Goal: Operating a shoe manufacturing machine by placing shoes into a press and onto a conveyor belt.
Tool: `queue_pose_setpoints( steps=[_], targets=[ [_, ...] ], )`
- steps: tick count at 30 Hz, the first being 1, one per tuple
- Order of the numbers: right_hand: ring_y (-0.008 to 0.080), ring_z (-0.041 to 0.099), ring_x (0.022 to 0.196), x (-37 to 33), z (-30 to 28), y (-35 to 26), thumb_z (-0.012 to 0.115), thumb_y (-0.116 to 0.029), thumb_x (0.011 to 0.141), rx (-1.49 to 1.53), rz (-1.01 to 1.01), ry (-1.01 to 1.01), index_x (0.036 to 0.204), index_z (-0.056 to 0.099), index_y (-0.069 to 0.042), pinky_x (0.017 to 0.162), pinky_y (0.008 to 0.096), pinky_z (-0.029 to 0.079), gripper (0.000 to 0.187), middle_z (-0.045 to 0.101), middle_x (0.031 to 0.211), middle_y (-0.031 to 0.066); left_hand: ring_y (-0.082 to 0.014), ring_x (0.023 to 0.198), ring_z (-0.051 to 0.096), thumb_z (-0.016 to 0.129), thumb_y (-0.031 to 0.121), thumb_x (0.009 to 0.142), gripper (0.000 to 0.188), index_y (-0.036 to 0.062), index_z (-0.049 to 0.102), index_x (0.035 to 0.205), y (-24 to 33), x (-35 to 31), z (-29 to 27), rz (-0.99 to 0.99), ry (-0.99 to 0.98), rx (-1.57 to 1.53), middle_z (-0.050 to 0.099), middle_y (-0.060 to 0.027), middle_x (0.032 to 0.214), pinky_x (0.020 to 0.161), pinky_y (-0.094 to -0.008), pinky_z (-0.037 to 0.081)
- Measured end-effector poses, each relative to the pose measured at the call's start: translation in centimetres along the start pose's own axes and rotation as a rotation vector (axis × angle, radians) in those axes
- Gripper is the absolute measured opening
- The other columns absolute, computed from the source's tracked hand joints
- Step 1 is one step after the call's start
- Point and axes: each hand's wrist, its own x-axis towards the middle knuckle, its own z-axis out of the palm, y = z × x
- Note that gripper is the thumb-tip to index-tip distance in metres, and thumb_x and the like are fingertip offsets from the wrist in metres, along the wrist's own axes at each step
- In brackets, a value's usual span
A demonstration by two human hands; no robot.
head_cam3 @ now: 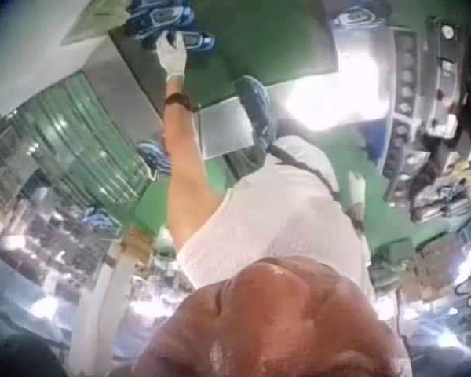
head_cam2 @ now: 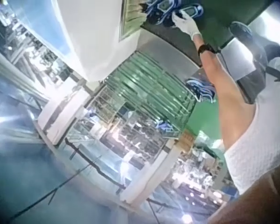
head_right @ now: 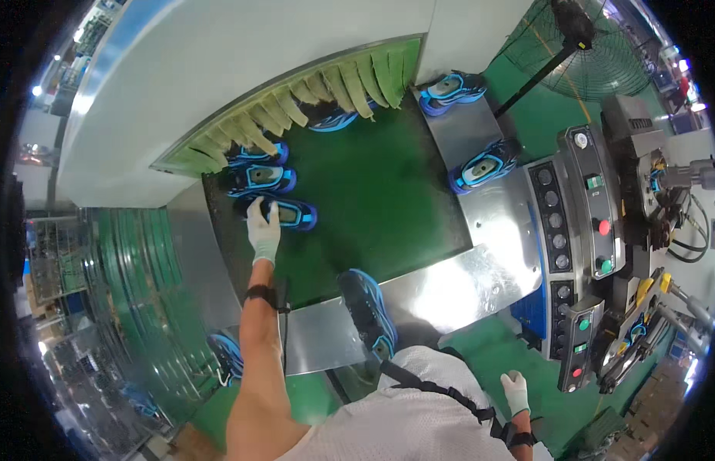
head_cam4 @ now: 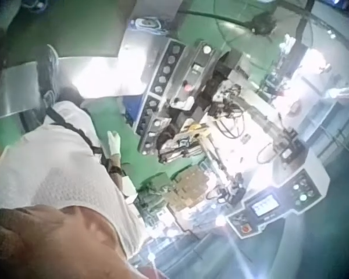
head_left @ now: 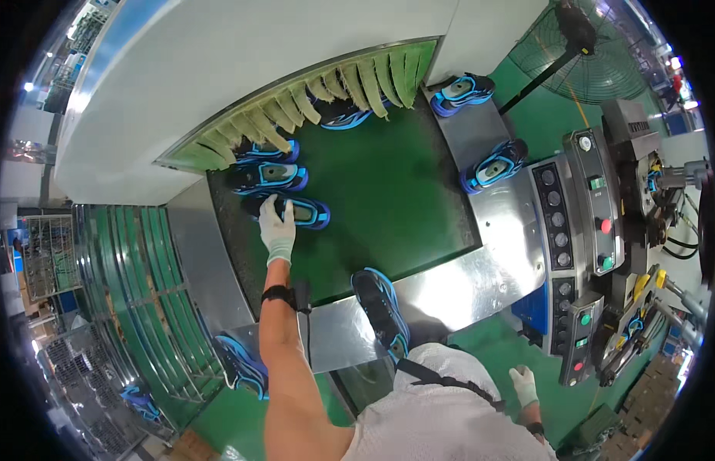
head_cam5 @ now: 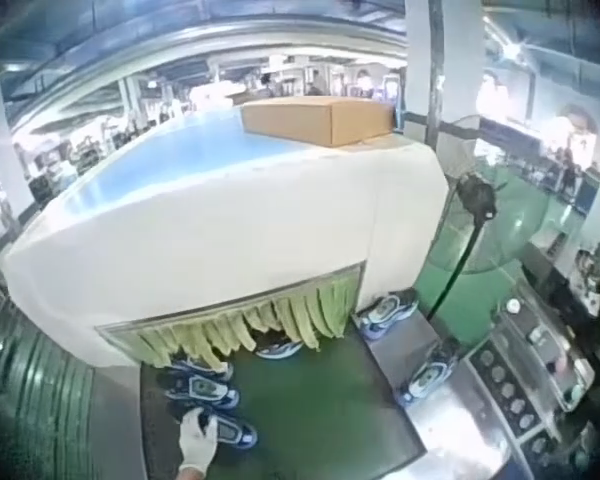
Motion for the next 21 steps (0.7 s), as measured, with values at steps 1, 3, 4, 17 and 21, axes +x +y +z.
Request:
queue_pose_setpoints(
  steps=[1,3,4,17,21],
  targets=[
    [0.0238,0.067,0.102,0.5,0.0,-1.5,0.071,-0.024,0.089,-0.036,-0.128,0.071,0.121,0.064,0.007,0.090,0.0369,0.053,0.046,0.071,0.110,0.0155,-0.0380,0.117,0.059,0.065,0.039,0.096,0.045,0.0091,0.059,0.129,-0.2,-0.4,0.4,0.017,0.065,0.029,0.061,-0.0143,0.130,0.099,-0.0473,0.047],
    [0.0244,0.068,0.104,1.8,0.5,-5.0,0.070,-0.023,0.090,-0.076,-0.381,0.133,0.124,0.062,0.007,0.092,0.0368,0.052,0.046,0.071,0.113,0.0174,-0.0371,0.113,0.061,0.065,0.033,0.098,0.037,0.0078,0.060,0.124,-0.8,0.3,0.2,0.033,0.018,0.021,0.061,-0.0148,0.125,0.095,-0.0457,0.049],
    [0.0248,0.068,0.106,2.1,0.9,-7.2,0.071,-0.023,0.090,-0.081,-0.503,0.128,0.126,0.060,0.007,0.093,0.0372,0.052,0.048,0.071,0.115,0.0186,-0.0368,0.111,0.061,0.065,0.030,0.098,0.033,0.0070,0.061,0.121,-0.6,0.5,-0.4,0.033,-0.017,0.007,0.062,-0.0149,0.122,0.094,-0.0448,0.050],
    [0.0412,0.058,0.124,-7.3,5.9,-32.8,0.076,-0.025,0.081,-0.259,-1.137,0.116,0.139,0.048,0.005,0.105,0.0458,0.049,0.071,0.060,0.131,0.0263,-0.0325,0.098,0.067,0.071,0.014,0.089,0.018,0.0053,0.069,0.105,33.0,-17.4,-0.9,0.582,-0.584,-0.357,0.067,-0.0132,0.104,0.087,-0.0402,0.053],
    [0.0421,0.066,0.107,-5.8,-1.6,-25.7,0.071,-0.029,0.085,0.044,-1.050,0.265,0.129,0.054,0.002,0.092,0.0460,0.053,0.056,0.066,0.114,0.0275,-0.0335,0.092,0.070,0.072,0.017,0.091,0.020,0.0062,0.070,0.107,45.1,-24.0,0.6,0.880,-0.757,-0.568,0.069,-0.0136,0.105,0.081,-0.0403,0.056]
  ],
)
